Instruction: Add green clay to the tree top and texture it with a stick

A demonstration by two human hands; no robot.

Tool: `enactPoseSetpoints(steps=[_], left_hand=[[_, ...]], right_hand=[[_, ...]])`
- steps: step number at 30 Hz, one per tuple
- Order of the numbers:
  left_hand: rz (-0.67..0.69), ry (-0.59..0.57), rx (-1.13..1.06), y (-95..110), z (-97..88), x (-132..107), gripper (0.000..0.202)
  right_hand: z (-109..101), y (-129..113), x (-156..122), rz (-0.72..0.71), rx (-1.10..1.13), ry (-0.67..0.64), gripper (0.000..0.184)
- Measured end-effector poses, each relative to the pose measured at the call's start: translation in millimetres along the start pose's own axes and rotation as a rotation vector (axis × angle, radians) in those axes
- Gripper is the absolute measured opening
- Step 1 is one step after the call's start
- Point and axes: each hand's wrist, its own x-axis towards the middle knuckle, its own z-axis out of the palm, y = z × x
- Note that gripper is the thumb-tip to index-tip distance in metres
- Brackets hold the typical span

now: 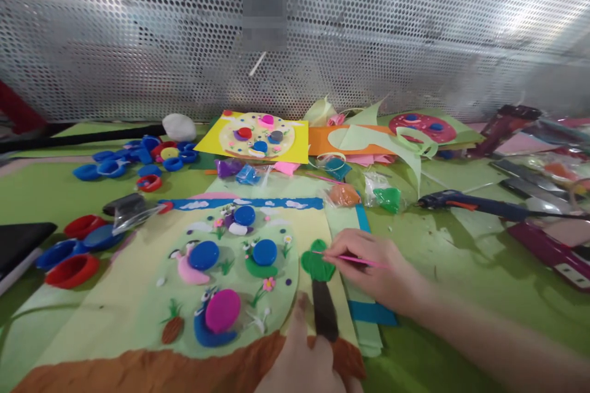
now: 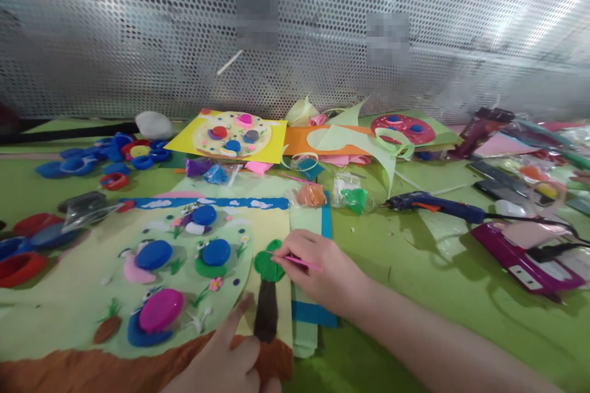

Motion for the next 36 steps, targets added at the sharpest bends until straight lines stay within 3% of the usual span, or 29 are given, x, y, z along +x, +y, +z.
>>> enactPoseSetpoints(steps=[4, 11, 15, 20, 24, 31, 36], left_hand=[[0.002, 0.0, 0.041, 2, 6.1, -6, 0.018], [-0.024, -0.034, -0.017, 6, 17.9, -16, 0.018], [-0.033, -0.046, -0.017, 6, 15.8, -13, 0.018], [0.027, -0.111, -0.052, 2, 1.9, -1, 0.02], [0.035, -0.119, -0.053, 1, -1.9, 3, 0.023], [-0.017, -0.203, -0.107, 12, 20.8, -20, 0.011], [-0.055, -0.235, -0.121, 18, 35.2, -32, 0.009]], right_hand=[[1, 1, -1, -0.183, -0.135, -0.054, 0.015], [2, 3, -5, -0.35, -0.333, -0.179, 0.028], [2, 1, -7, -0.36, -0.34, -0.201, 0.028], [1, -1, -1, -0.364, -0.287, -0.083, 0.031], [1, 5, -1, -0.361, -0.299, -0.141, 0.03], [2, 6, -8, -0.272, -0.304, -0.248, 0.025], [3, 4, -7, -0.289, -0.334, -0.263, 0.023]])
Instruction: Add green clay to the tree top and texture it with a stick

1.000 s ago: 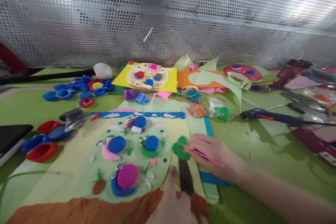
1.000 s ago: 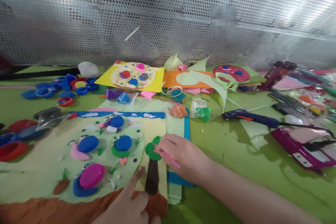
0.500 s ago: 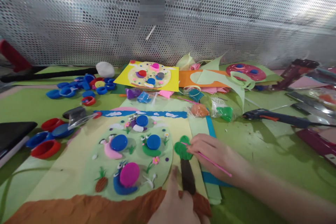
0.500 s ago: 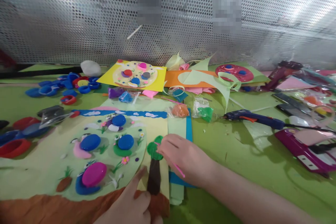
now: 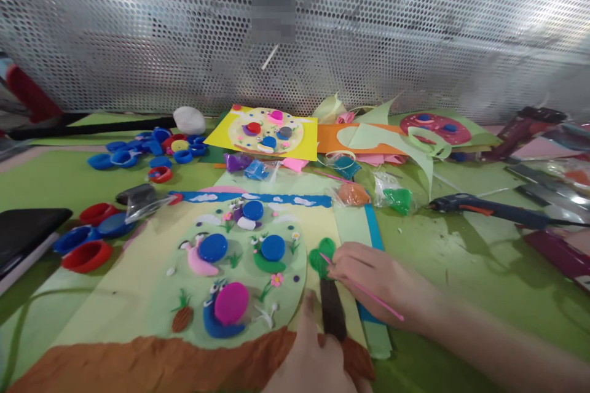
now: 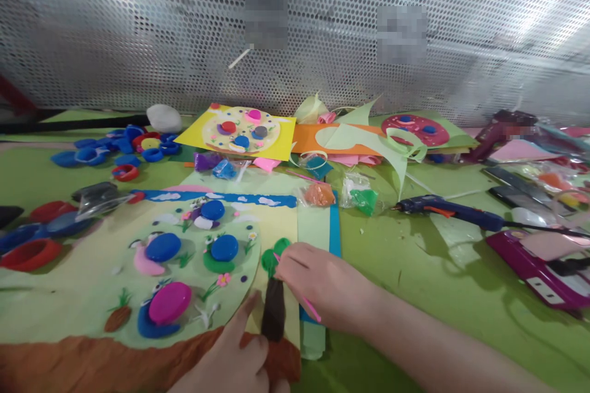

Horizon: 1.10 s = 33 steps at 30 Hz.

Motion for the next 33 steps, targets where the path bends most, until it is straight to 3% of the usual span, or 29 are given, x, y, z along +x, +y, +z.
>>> enactPoseSetpoints(steps=[11, 20, 26, 33], left_hand=[[-0.048, -0.014, -0.116, 4, 14.4, -5, 0.015], [-0.074, -0.019, -0.111, 4, 9.2, -5, 0.014], [-0.037, 0.016, -0.091, 2, 11.1, -4, 0.014], [-0.05, 0.01, -0.08, 2, 2.1, 3, 0.01]], right_hand=[[2, -1, -3, -0.033, -0.004, -0.044, 0.024], [-8, -8, 2, -0.111, 0.007, -0.068, 0.032], [-18, -14, 3, -0.102, -0.017, -0.171, 0.039], [-17, -9, 6, -0.043, 0.016, 0.077, 0.03]])
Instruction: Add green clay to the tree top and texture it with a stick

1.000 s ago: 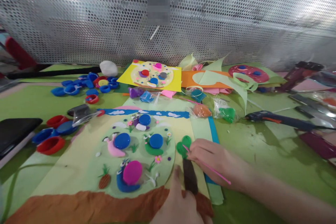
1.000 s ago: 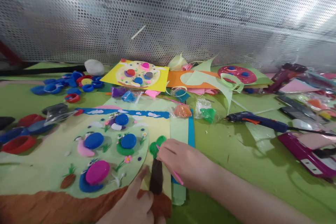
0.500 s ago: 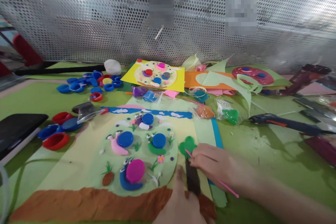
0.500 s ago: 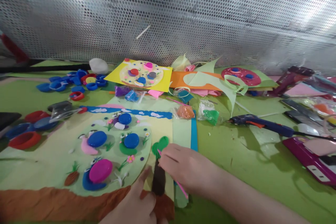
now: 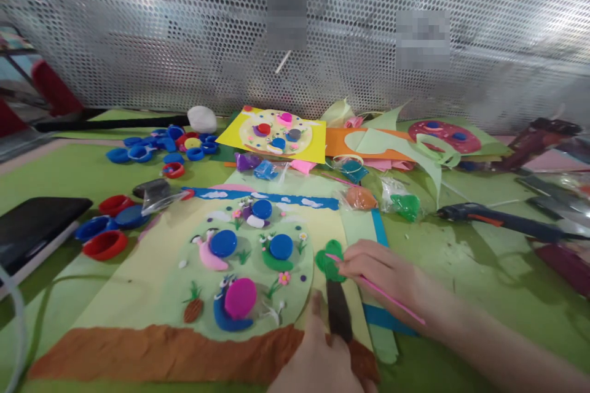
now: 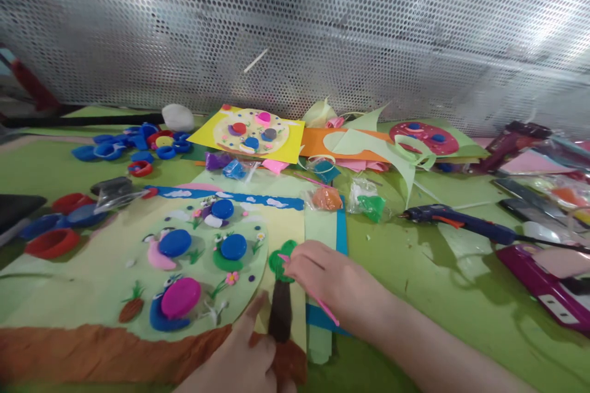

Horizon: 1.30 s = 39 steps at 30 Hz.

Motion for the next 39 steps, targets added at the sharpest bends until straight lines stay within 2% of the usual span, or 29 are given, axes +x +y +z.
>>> enactPoseSetpoints(steps=[4, 8, 14, 21, 24, 31, 33, 35, 37, 39], left_hand=[[0.004, 0.018, 0.002, 0, -4.6, 2, 0.012], [-0.003, 0.002, -0.003, 2, -4.0, 2, 0.017], [-0.05, 0.004, -0.026, 4, 0.8, 0, 0.017], [-0.006, 0.033, 0.02, 4, -5.2, 8, 0.016], [-0.013, 0.03, 0.036, 4, -6.6, 9, 0.011], [0.007, -0.037, 0.029, 0, -3.3, 3, 0.017], [0.005, -0.044, 0.018, 0, -1.1, 1, 0.02], [-0.009, -0.051, 0.003, 0, 2.0, -1, 0.023], [-0.025, -0.053, -0.004, 1, 5.7, -3, 0.024], [-0.023, -0.055, -0.012, 2, 9.7, -5, 0.024]], right_hand=[[7, 5, 1, 0.063, 0.086, -0.018, 0.029], [5, 3, 1, 0.092, 0.123, -0.106, 0.032], [-1, -3, 3, 0.074, 0.071, -0.203, 0.044], [-6, -4, 2, 0.048, 0.066, -0.249, 0.049], [-7, -3, 1, 0.041, 0.074, -0.231, 0.044], [-18, -8, 1, 0.069, 0.071, -0.411, 0.029], [-16, -7, -1, 0.068, 0.132, -0.358, 0.027], [-11, -5, -3, 0.121, 0.264, -0.203, 0.02], [-4, -3, -4, 0.278, 0.401, -0.028, 0.013], [3, -3, -3, 0.469, 0.485, 0.041, 0.014]])
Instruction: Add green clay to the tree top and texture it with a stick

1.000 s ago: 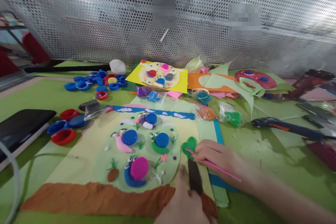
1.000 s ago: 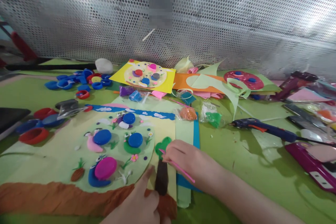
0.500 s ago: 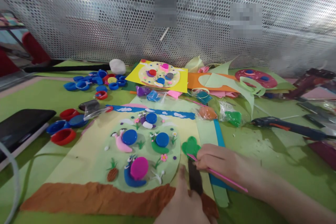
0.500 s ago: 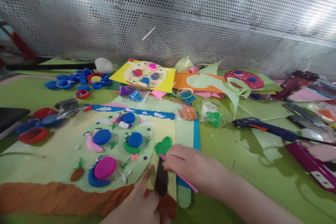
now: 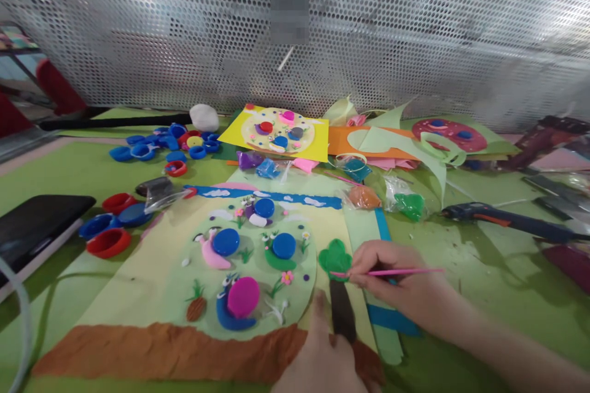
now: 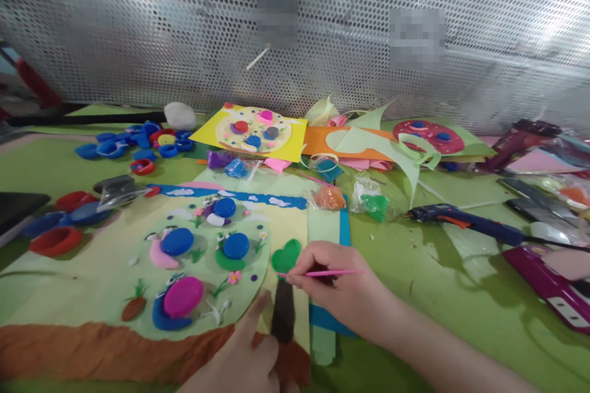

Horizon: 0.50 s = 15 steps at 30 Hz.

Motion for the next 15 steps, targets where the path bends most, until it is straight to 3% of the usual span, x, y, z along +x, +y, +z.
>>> enactPoseSetpoints(steps=[4, 15], left_hand=[[0.009, 0.004, -0.026, 1.2, 7.2, -3.8, 0.022], [0.047, -0.021, 0.004, -2.0, 5.0, -6.8, 0.023]], right_hand=[[8.2, -1.1, 3.4, 0.194, 0.065, -0.03, 0.016], [2.1, 2.5, 9.3, 0.334, 0.145, -0.032, 0.014]])
